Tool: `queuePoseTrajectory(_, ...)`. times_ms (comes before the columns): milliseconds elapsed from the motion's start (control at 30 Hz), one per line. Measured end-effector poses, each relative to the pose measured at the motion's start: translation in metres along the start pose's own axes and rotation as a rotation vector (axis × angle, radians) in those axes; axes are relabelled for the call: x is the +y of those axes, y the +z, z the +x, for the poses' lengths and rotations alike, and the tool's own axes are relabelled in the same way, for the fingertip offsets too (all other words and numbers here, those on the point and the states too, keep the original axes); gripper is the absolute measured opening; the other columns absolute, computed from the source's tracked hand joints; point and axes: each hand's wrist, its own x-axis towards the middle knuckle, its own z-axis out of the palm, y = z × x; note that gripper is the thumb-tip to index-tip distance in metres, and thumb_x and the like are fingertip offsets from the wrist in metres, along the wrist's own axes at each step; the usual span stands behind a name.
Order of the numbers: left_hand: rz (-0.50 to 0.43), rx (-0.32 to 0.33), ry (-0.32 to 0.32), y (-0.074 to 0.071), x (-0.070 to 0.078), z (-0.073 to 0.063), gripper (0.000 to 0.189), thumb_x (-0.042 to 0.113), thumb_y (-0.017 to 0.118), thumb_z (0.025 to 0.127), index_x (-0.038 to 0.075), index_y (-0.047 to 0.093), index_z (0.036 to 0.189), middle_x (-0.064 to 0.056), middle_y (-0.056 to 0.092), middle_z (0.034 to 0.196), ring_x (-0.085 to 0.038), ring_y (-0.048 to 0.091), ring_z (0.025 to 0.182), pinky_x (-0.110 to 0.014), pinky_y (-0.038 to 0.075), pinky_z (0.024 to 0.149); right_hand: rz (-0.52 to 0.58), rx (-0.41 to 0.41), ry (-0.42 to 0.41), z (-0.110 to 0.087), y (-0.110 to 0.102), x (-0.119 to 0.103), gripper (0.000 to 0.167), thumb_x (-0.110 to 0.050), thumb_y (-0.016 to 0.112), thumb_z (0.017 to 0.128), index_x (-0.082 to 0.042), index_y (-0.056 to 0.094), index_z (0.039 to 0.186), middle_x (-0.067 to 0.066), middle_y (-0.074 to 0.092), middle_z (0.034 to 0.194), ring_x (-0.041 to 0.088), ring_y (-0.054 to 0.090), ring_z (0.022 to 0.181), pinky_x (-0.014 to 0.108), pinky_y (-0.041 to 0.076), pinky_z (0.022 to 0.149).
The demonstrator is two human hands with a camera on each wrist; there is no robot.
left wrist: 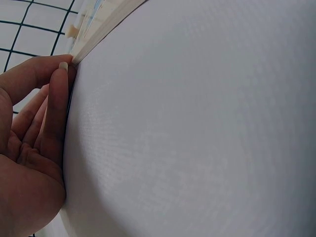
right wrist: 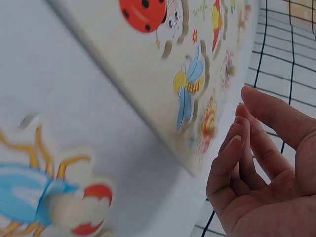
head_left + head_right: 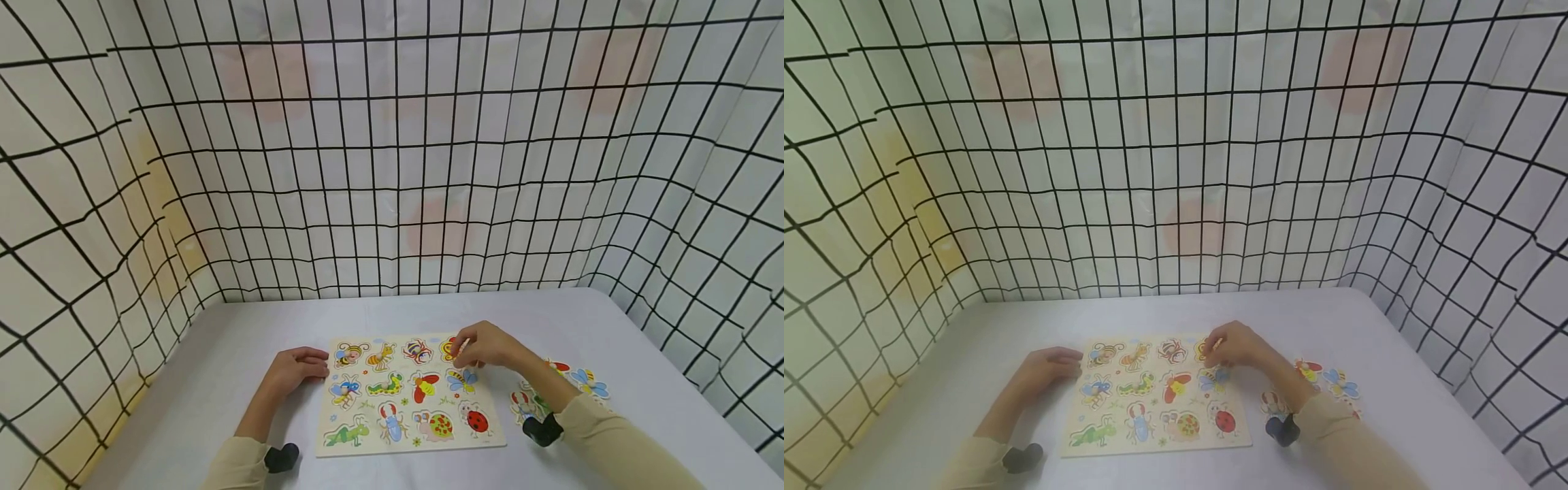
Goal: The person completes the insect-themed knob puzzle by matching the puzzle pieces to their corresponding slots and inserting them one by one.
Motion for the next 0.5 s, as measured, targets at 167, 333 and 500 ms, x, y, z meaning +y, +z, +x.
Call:
queuePoseTrajectory(167,-0.002,0.001,-0.001,0.0,0.001,-0.001,0.026,0.011,0.079,0.084,0.008,0.076,0.109,-0.004,0.077,0.094,-0.017,0.069,0.077,-0.027,0.054,0.074,-0.014,0.029,0.037,-0.008,-0.013,0.012,0.019,-0.016,0.082,0.081,-0.007,0.075,0.097,0.002,0.073,0.081,0.018,0.059,0.069,0.034,0.051,0.064)
queuePoseTrajectory(333,-0.009,0.004,-0.006,0.0,0.001,-0.001,0.026,0.011,0.079,0.084,0.007,0.076,0.109,-0.004,0.077,0.095,-0.017,0.068,0.077,-0.027,0.054,0.073,-0.024,0.036,0.06,-0.015,-0.022,0.021,0.019,-0.015,0.081,0.083,-0.006,0.074,0.099,0.002,0.072,0.083,0.018,0.06,0.07,0.033,0.051,0.065)
queuePoseTrajectory(500,-0.017,0.002,-0.008,0.0,0.002,-0.001,0.026,0.01,0.079,0.084,0.007,0.076,0.109,-0.004,0.077,0.094,-0.017,0.069,0.076,-0.027,0.054,0.072,-0.03,0.057,0.095,-0.019,-0.032,0.028,0.021,-0.017,0.081,0.084,-0.007,0.074,0.101,0.003,0.071,0.083,0.02,0.061,0.073,0.033,0.051,0.066)
